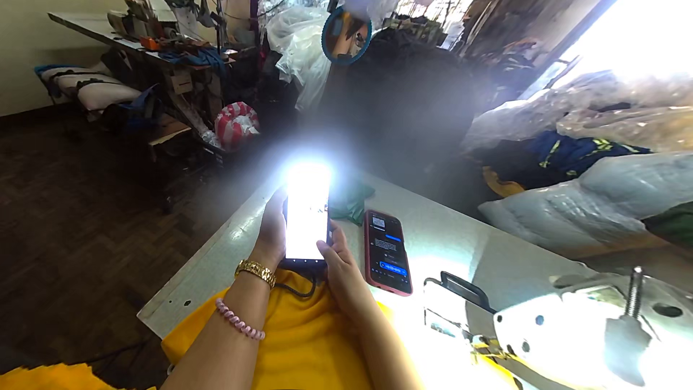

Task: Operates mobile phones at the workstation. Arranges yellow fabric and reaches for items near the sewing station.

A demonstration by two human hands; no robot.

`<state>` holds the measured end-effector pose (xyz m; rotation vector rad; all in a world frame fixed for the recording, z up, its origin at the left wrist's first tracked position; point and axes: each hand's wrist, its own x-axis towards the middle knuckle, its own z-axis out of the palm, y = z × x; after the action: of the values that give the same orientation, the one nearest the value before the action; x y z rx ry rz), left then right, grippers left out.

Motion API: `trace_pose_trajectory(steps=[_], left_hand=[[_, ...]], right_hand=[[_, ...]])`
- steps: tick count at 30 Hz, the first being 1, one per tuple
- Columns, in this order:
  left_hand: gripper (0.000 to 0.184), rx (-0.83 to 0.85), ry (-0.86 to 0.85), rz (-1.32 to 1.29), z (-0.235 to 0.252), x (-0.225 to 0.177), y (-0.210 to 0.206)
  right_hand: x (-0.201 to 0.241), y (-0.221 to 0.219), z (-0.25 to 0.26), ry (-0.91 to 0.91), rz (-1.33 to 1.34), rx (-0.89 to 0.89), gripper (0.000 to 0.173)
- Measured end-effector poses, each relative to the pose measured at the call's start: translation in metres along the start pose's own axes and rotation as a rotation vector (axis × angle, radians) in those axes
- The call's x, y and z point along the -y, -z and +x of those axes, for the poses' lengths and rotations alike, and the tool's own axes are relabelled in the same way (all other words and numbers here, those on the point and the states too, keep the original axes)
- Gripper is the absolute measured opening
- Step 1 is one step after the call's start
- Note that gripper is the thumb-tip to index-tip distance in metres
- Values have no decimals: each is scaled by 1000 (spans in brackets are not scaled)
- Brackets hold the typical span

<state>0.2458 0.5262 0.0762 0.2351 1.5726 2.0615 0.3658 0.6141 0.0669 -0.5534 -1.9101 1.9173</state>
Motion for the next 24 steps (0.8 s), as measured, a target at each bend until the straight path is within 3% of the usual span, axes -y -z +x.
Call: trace_pose_trajectory(steps=[5, 15, 20, 24], left_hand=[[59, -5, -16, -2, -1, -2, -1], [59, -10, -5, -1, -2, -4, -3], [60, 10, -1, -25, 0, -3, -2], [59, -18, 0, -5, 0, -5, -3]], right_hand=[[-3, 1, 0, 19, 73, 24, 45], [-6, 5, 4, -25, 167, 51, 72], [-5, 3, 2, 7, 123, 24, 50], [-3, 0, 3, 8, 68, -6, 46]])
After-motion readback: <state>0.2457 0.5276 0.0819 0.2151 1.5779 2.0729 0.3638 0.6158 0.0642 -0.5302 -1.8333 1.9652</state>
